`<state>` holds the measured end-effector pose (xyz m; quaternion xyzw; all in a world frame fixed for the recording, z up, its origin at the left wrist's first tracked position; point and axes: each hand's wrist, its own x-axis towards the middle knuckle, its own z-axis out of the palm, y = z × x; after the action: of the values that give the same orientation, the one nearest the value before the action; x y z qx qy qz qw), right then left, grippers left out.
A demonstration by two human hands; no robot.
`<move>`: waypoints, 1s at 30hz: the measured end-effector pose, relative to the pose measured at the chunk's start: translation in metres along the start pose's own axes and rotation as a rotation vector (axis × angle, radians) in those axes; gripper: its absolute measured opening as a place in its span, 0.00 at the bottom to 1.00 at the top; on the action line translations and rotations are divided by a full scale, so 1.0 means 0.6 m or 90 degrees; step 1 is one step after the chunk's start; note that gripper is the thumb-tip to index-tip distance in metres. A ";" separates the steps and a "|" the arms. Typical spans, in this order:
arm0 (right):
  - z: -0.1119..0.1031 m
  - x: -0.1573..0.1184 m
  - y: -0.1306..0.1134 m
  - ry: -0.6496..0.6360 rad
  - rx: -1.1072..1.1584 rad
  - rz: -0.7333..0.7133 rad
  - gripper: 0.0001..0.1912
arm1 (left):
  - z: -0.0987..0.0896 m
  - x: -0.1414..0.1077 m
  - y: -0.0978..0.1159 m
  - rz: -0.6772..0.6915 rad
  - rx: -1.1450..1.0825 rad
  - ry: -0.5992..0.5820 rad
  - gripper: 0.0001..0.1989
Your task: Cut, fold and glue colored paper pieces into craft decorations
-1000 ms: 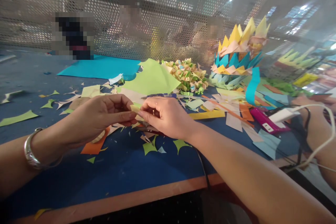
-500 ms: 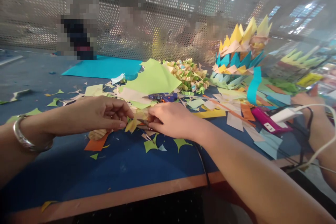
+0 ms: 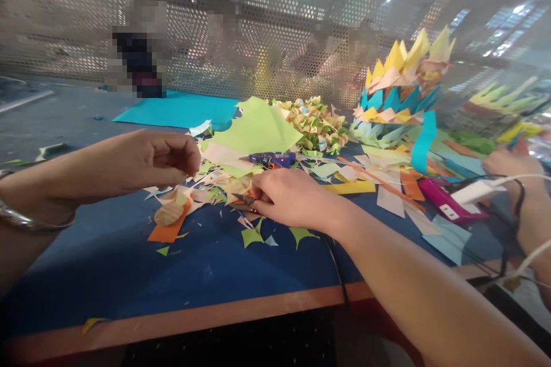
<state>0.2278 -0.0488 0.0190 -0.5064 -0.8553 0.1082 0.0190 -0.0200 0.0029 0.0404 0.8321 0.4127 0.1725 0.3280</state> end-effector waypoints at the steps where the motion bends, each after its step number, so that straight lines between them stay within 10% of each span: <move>1: -0.001 0.000 -0.001 -0.002 0.000 0.001 0.03 | 0.006 0.000 0.003 0.008 -0.066 0.000 0.04; 9: -0.003 -0.001 -0.003 -0.004 -0.007 0.004 0.04 | 0.036 0.003 0.014 0.048 -0.283 0.023 0.08; 30: 0.003 -0.002 0.003 0.109 0.194 -0.032 0.03 | 0.061 0.005 0.013 0.069 -0.232 0.027 0.15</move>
<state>0.2297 -0.0496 0.0170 -0.4832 -0.8366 0.1926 0.1715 0.0066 -0.0128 0.0190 0.7758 0.3364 0.2794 0.4548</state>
